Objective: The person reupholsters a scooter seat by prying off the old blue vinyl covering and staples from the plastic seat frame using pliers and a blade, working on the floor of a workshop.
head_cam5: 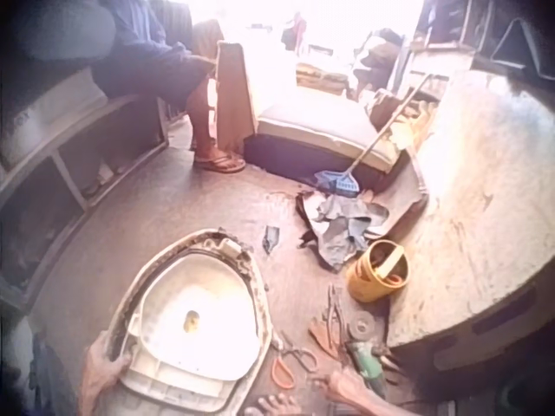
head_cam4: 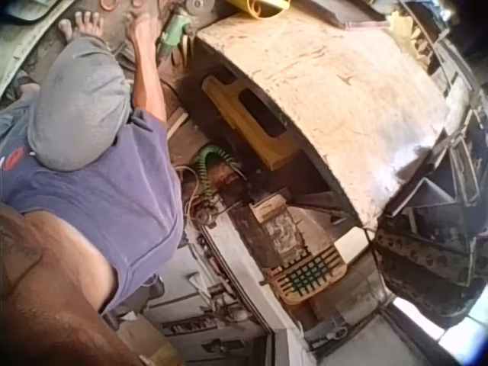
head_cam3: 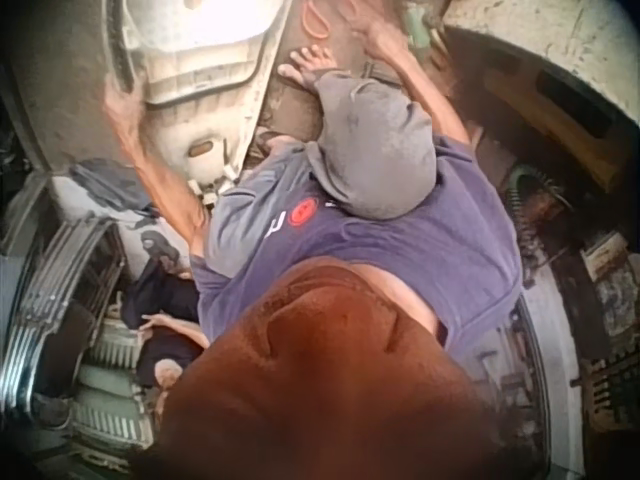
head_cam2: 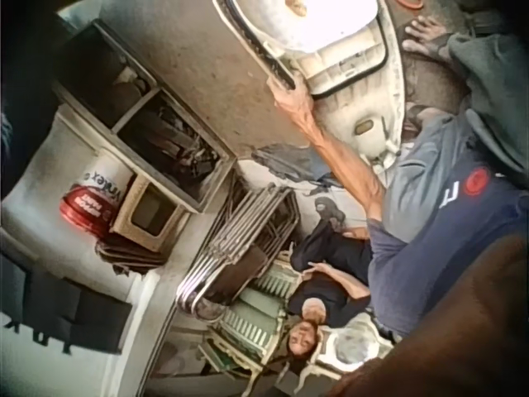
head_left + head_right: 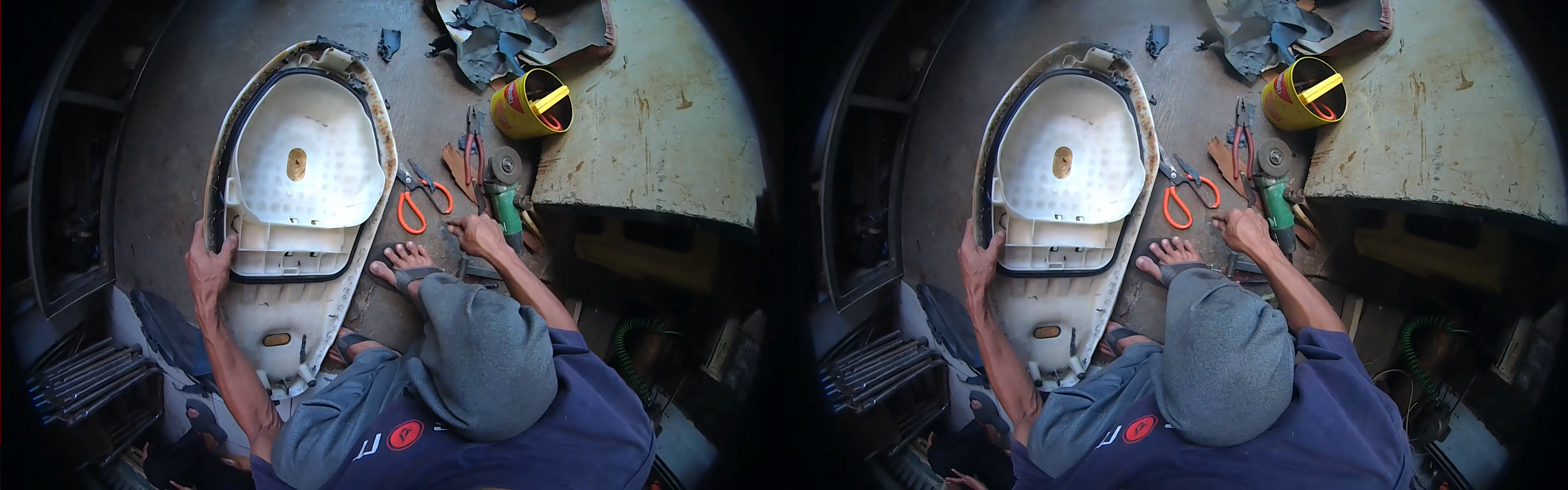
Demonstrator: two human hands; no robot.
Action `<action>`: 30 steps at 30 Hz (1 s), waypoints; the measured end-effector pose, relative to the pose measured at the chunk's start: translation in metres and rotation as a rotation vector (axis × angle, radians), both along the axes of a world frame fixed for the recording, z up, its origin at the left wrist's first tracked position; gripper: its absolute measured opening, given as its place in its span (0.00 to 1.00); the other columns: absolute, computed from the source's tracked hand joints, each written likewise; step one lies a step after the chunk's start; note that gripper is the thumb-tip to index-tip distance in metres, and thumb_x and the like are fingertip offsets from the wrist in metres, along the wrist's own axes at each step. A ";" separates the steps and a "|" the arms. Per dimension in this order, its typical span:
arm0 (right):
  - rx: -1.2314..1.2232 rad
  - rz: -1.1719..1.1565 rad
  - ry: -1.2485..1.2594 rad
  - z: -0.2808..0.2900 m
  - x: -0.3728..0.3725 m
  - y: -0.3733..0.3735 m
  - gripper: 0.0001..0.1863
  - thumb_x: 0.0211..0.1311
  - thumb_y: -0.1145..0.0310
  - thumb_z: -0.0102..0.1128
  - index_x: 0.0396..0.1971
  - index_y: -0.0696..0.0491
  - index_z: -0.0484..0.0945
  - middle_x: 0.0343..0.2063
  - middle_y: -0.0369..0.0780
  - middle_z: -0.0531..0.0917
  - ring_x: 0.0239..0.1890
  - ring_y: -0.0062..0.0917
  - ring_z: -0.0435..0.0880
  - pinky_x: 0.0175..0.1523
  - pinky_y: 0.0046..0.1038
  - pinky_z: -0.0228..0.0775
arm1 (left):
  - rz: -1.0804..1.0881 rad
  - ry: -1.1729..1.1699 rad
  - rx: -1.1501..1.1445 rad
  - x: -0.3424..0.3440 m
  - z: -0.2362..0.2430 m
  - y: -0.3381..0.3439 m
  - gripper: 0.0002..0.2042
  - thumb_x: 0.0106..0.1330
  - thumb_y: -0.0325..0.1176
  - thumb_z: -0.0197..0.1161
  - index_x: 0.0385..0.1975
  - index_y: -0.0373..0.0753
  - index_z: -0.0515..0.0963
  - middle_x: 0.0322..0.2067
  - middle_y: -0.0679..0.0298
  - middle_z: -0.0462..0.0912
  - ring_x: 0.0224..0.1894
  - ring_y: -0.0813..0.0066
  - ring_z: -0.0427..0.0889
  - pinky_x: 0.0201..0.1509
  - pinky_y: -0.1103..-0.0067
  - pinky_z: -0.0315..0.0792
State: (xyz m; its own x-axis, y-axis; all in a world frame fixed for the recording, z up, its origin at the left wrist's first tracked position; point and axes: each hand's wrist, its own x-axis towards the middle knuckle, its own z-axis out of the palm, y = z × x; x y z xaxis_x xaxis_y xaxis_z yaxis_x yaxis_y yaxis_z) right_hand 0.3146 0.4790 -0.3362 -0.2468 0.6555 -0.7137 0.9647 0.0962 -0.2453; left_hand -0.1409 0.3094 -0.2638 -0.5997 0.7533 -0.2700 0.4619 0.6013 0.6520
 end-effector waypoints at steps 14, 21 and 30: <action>0.499 -0.178 -0.042 -0.069 0.023 0.007 0.16 0.61 0.71 0.58 0.47 0.59 0.71 0.46 0.56 0.79 0.44 0.57 0.83 0.48 0.52 0.75 | 0.085 0.130 -0.157 0.031 0.040 -0.037 0.26 0.56 0.39 0.67 0.56 0.42 0.75 0.30 0.53 0.85 0.31 0.61 0.85 0.41 0.68 0.77; 0.486 -0.159 0.353 -0.074 0.004 -0.001 0.17 0.65 0.67 0.54 0.51 0.58 0.75 0.41 0.55 0.83 0.45 0.52 0.83 0.52 0.47 0.71 | 0.199 0.172 -0.160 0.037 0.038 -0.050 0.26 0.57 0.37 0.65 0.58 0.42 0.73 0.37 0.46 0.86 0.41 0.47 0.87 0.48 0.62 0.78; 0.290 0.186 0.333 0.004 -0.149 0.069 0.21 0.70 0.61 0.48 0.60 0.44 0.78 0.41 0.52 0.86 0.45 0.48 0.86 0.51 0.46 0.77 | 0.220 0.173 -0.159 0.040 0.038 -0.048 0.25 0.57 0.36 0.65 0.57 0.41 0.74 0.38 0.46 0.86 0.42 0.46 0.86 0.48 0.63 0.77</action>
State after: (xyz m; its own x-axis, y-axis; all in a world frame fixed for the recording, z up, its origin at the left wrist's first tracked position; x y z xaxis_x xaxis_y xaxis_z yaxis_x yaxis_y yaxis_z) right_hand 0.1659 0.5478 -0.3318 -0.5634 0.7389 -0.3696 0.7979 0.3705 -0.4755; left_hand -0.1013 0.2618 -0.2255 -0.7910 0.5567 -0.2538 0.4052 0.7875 0.4645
